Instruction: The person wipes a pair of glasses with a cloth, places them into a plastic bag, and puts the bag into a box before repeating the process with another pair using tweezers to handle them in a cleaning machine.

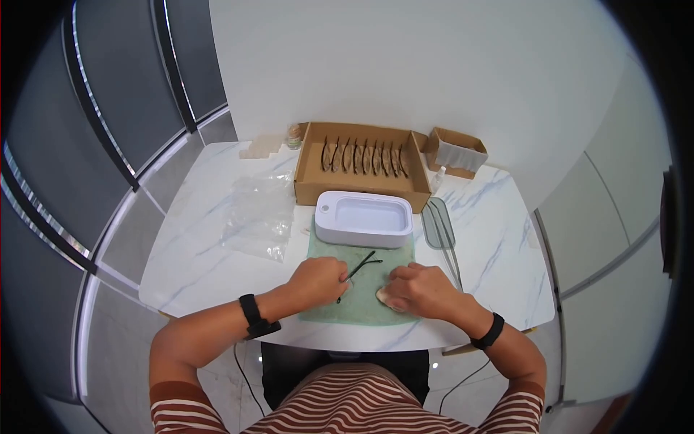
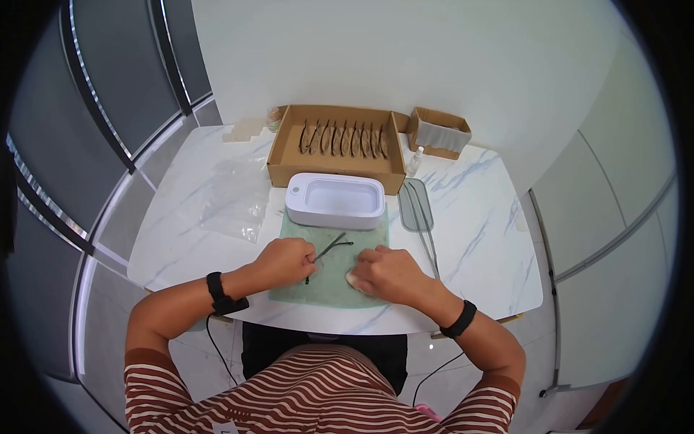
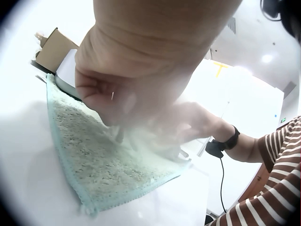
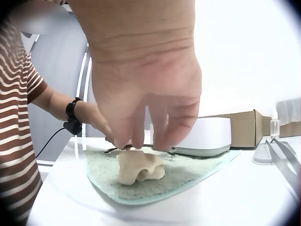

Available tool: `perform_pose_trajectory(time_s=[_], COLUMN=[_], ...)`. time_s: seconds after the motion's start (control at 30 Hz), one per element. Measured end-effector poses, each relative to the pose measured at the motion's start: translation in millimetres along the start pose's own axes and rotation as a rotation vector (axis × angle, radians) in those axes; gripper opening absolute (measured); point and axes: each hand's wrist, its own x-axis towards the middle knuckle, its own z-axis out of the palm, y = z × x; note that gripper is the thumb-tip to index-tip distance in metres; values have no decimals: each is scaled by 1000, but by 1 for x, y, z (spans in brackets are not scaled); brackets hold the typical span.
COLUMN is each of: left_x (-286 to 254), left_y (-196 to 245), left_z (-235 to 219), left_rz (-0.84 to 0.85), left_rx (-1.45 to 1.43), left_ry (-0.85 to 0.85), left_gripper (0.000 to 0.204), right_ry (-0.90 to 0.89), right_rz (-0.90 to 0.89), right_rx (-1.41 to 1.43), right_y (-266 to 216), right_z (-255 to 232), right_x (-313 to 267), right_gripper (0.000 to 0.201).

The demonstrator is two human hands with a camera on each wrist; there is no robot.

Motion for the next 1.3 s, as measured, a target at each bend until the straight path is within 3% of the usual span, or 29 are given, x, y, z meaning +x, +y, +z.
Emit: perform_pose_trajectory(time_s=[0.13,0.33,0.63,0.73,0.83,0.9,1.07,1.3], left_x=[3,-2,-11,-13,-16,-18,-18,-16], left_y=[-1,-7,-22,-29,-25,-20,-21,-8], left_z=[3,-4,4,7,3,2,6,-13], left_rz=[88,116,163,200,192,180,182,233], left_rx=[56,46,-129,-197,-182,-143,-55,-273], left_ry=[69,33,118,143,100,75,62,111], left_gripper=[15,13,20,19,15,15,17,16], right_ry=[156,92,11,101,157,181,290,298], right_rz=[56,-5,94,113,235,418,498,632], right_rx=[38,54,54,153,232,382,537,888], right_y=[-2,5,1,0,3,5,21,37], right_z=[9,48,42,34,28,25,35,36], right_x=[26,47,49,44,37,30,12,-6], right_gripper=[11,9,8,8,12,15,13,14])
